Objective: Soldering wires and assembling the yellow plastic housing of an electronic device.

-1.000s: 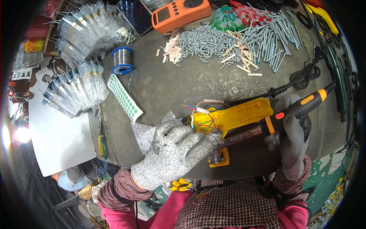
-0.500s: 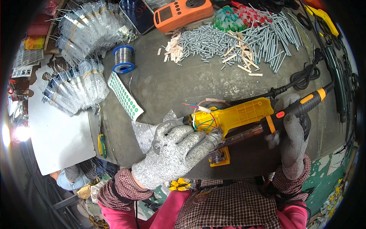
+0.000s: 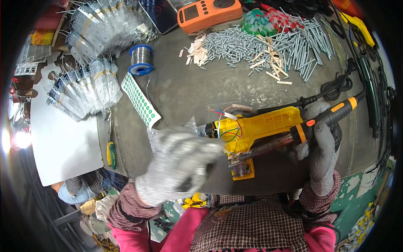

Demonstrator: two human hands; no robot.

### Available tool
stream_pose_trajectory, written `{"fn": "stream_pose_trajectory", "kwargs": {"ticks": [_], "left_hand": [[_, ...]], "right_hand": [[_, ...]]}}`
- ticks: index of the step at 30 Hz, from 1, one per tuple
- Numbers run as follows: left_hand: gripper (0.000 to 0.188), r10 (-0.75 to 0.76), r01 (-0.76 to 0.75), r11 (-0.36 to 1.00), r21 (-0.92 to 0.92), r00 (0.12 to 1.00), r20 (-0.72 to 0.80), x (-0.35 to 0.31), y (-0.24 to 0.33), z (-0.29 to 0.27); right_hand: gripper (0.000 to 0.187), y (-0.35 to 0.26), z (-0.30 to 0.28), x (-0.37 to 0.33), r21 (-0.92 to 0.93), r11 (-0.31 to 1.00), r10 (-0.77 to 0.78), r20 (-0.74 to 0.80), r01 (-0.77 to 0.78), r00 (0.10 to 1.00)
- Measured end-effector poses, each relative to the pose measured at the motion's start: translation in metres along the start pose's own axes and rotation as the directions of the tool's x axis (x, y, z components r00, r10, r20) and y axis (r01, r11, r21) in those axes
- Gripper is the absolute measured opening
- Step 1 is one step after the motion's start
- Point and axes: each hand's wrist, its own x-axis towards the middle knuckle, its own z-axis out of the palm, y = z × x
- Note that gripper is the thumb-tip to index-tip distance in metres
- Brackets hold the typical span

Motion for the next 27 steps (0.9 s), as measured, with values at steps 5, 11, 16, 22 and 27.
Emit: {"fn": "stream_pose_trajectory", "kwargs": {"ticks": [5, 11, 16, 22, 27], "left_hand": [[0.039, -0.161, 0.162, 0.985, -0.062, 0.987, 0.025, -0.054, -0.018, -0.008], [0.037, -0.024, -0.015, 0.971, 0.237, 0.986, 0.162, -0.062, -0.017, 0.008], [0.037, 0.019, -0.082, 0.947, 0.309, 0.98, 0.2, -0.065, -0.017, 0.006], [0.044, -0.016, 0.015, 0.998, -0.066, 1.0, -0.009, -0.05, -0.005, 0.0], [0.043, 0.107, -0.106, 0.994, 0.017, 0.994, -0.022, -0.025, -0.001, 0.009]], "right_hand": [[0.025, -0.001, 0.002, 0.003, 0.009, 0.996, -0.085, 0.021, 0.085, 0.996], [0.026, -0.001, 0.004, 0.005, -0.052, 0.99, -0.13, 0.017, 0.131, 0.991], [0.026, 0.003, 0.001, 0.006, -0.045, 0.992, -0.12, 0.042, 0.122, 0.992], [0.033, 0.003, -0.002, 0.006, -0.056, 0.988, -0.145, 0.046, 0.147, 0.988], [0.036, 0.009, -0.001, 0.009, 0.021, 0.99, -0.142, 0.011, 0.142, 0.99]]}}
